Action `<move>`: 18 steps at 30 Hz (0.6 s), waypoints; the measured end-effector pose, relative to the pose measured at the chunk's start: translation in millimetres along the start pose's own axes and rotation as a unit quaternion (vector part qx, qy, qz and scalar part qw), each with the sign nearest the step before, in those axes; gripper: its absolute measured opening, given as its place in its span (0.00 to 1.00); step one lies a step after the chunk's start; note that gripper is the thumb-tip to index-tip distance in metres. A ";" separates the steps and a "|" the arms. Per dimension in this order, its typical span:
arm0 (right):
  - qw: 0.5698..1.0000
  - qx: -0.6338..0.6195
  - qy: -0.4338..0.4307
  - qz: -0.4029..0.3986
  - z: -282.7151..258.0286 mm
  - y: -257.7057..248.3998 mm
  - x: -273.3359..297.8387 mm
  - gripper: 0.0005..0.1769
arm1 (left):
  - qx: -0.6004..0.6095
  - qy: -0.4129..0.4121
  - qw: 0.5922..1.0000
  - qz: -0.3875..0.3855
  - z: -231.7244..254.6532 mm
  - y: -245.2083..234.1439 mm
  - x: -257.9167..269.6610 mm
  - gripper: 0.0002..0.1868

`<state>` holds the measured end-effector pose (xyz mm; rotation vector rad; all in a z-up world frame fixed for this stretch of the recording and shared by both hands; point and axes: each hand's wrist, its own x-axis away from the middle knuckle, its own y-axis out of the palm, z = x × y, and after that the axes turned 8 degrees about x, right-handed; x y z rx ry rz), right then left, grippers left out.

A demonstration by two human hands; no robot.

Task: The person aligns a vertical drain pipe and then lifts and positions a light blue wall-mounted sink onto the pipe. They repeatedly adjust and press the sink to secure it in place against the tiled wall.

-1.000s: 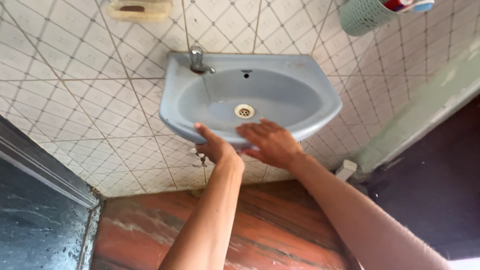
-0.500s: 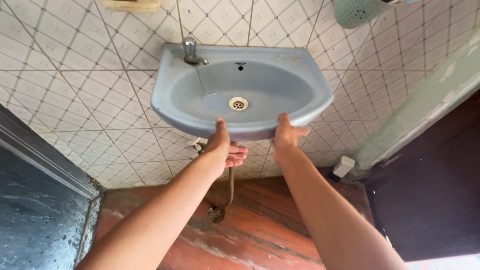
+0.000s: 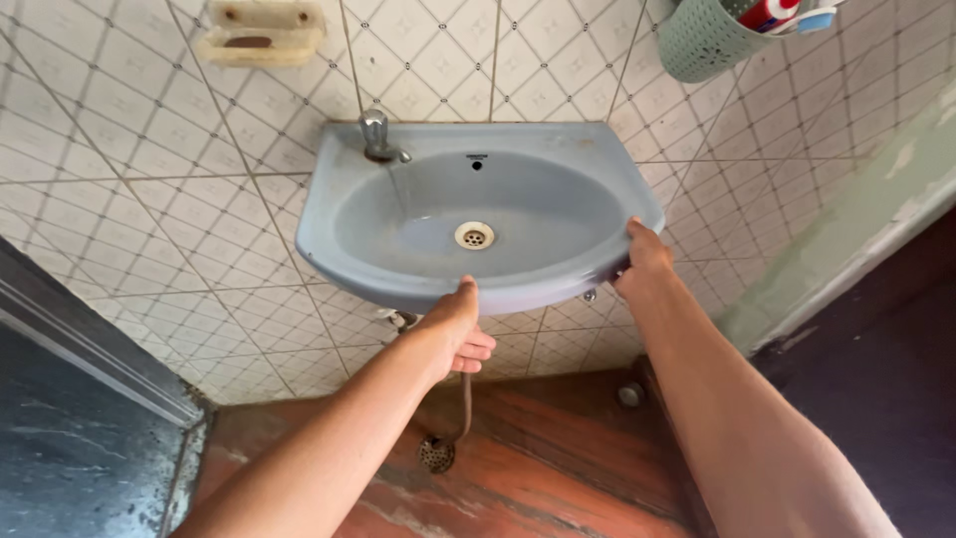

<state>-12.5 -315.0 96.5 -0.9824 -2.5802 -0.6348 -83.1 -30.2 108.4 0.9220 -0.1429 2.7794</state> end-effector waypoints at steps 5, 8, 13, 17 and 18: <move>0.995 -0.099 -0.004 0.005 61.4 27.1 40.6 0.44 | -0.134 0.050 0.990 -0.002 -1.9 11.6 17.7 0.40; 0.995 -0.022 -0.085 0.041 81.4 41.3 71.1 0.40 | -0.367 0.176 0.912 -0.057 9.0 35.6 23.8 0.34; 0.993 0.031 -0.035 0.107 36.3 35.0 55.9 0.39 | -0.516 0.215 0.823 -0.094 34.4 55.6 32.6 0.21; 0.999 0.000 -0.052 -0.002 -10.3 2.2 16.2 0.37 | -0.620 0.494 0.599 -0.111 37.0 42.5 36.4 0.12; 0.998 0.000 -0.056 -0.024 -13.6 -0.6 8.2 0.36 | -0.644 0.471 0.589 -0.132 37.9 43.3 33.8 0.13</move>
